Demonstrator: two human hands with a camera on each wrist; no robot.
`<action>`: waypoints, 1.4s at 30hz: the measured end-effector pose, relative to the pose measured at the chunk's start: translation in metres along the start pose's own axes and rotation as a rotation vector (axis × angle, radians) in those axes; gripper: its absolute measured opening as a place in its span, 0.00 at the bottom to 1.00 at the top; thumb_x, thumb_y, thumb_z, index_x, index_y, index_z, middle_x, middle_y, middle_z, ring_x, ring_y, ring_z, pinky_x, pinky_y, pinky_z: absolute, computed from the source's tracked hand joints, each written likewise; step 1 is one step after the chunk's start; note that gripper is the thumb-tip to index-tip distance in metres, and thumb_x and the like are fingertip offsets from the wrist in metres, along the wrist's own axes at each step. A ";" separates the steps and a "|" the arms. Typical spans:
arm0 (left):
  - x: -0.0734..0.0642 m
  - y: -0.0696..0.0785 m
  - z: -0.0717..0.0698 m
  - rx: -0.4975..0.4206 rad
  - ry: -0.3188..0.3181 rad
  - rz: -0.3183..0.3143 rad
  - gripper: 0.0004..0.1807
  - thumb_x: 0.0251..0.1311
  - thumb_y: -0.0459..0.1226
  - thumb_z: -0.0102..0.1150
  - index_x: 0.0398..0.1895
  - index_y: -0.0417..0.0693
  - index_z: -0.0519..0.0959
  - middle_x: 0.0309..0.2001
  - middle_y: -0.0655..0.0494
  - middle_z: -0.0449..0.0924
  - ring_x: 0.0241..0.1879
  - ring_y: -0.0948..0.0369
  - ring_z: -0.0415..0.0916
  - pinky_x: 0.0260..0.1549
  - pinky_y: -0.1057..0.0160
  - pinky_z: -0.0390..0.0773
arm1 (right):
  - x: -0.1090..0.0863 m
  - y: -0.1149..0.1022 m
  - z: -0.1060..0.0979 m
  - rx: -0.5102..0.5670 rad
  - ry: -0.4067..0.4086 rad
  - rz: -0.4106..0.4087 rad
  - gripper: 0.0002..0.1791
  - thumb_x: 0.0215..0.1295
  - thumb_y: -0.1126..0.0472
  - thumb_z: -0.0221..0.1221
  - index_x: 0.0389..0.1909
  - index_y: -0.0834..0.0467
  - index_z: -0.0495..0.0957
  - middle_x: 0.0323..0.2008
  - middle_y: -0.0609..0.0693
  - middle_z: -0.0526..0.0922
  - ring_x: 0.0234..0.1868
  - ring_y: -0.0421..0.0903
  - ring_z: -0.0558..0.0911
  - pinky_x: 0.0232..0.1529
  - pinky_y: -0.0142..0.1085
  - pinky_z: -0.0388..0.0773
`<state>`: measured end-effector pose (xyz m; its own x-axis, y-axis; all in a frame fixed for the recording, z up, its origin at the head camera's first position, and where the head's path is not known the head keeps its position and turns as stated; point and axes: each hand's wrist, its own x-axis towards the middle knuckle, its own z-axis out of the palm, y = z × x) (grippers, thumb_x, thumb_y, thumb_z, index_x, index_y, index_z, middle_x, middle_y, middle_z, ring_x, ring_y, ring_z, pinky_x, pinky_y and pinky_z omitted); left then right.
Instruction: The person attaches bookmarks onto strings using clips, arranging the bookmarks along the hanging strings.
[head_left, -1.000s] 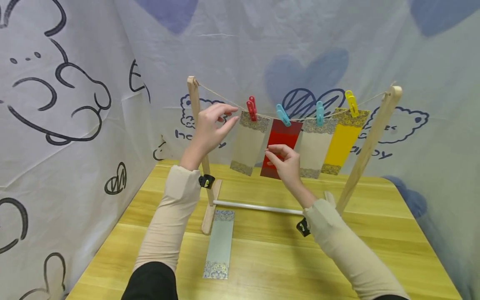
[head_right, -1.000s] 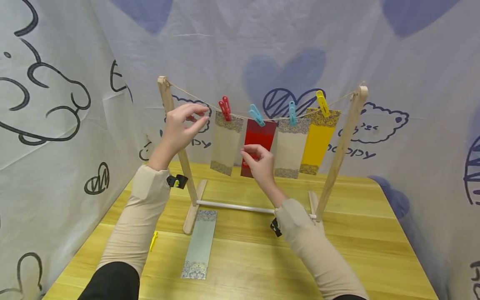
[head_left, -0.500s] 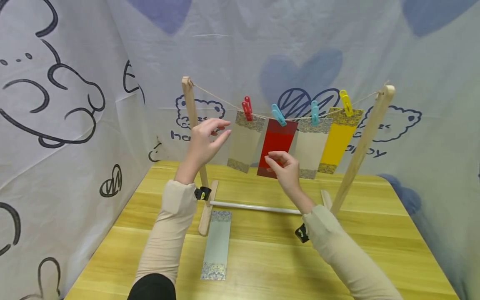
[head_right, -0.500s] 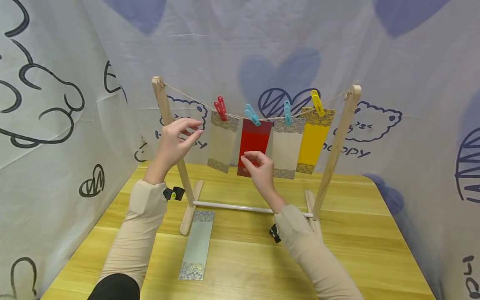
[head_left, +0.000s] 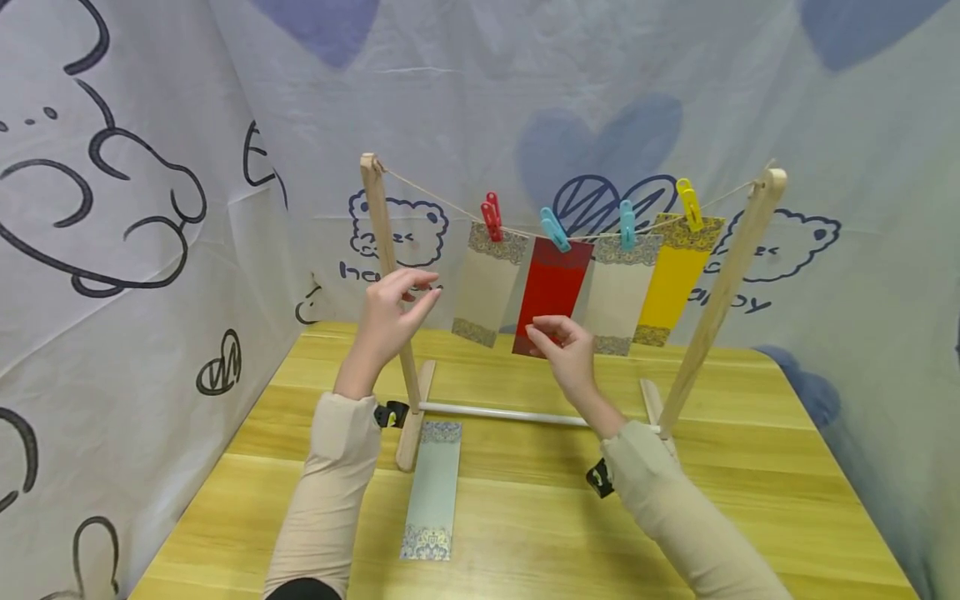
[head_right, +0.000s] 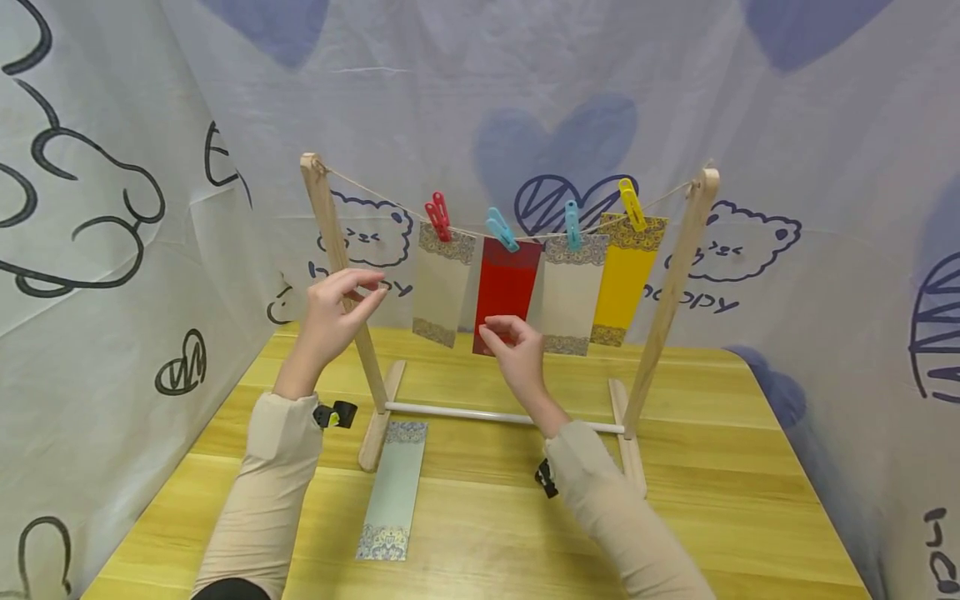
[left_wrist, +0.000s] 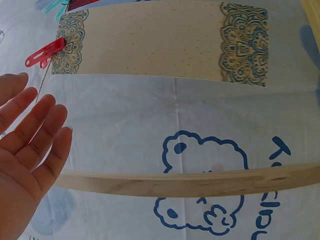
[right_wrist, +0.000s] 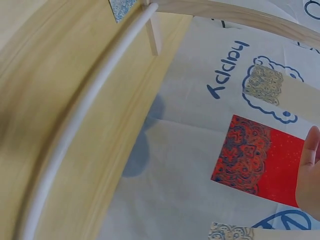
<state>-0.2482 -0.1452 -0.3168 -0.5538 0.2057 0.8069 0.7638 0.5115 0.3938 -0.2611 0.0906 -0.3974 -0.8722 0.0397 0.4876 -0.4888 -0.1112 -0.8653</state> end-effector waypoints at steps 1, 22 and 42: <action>-0.003 -0.001 0.000 0.001 -0.001 -0.006 0.09 0.52 0.27 0.60 0.37 0.34 0.79 0.35 0.44 0.79 0.33 0.55 0.75 0.30 0.58 0.76 | -0.001 -0.001 0.000 -0.002 -0.002 -0.006 0.11 0.54 0.74 0.59 0.37 0.78 0.74 0.33 0.63 0.81 0.28 0.46 0.80 0.29 0.43 0.78; -0.062 -0.022 -0.004 0.018 0.049 -0.208 0.08 0.52 0.27 0.59 0.37 0.34 0.79 0.34 0.45 0.79 0.33 0.55 0.74 0.29 0.53 0.76 | -0.026 0.003 0.008 -0.021 -0.029 0.046 0.09 0.55 0.78 0.55 0.37 0.81 0.72 0.35 0.73 0.76 0.31 0.42 0.78 0.27 0.37 0.79; -0.127 -0.040 -0.007 0.074 0.108 -0.355 0.06 0.51 0.27 0.60 0.34 0.34 0.80 0.32 0.44 0.80 0.30 0.55 0.76 0.24 0.68 0.75 | -0.058 0.032 0.020 -0.041 -0.040 0.118 0.06 0.52 0.79 0.57 0.33 0.77 0.75 0.32 0.71 0.77 0.28 0.49 0.78 0.24 0.31 0.77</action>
<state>-0.2057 -0.1971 -0.4322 -0.7385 -0.0818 0.6693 0.5026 0.5948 0.6273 -0.2257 0.0650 -0.4512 -0.9226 -0.0109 0.3855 -0.3838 -0.0719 -0.9206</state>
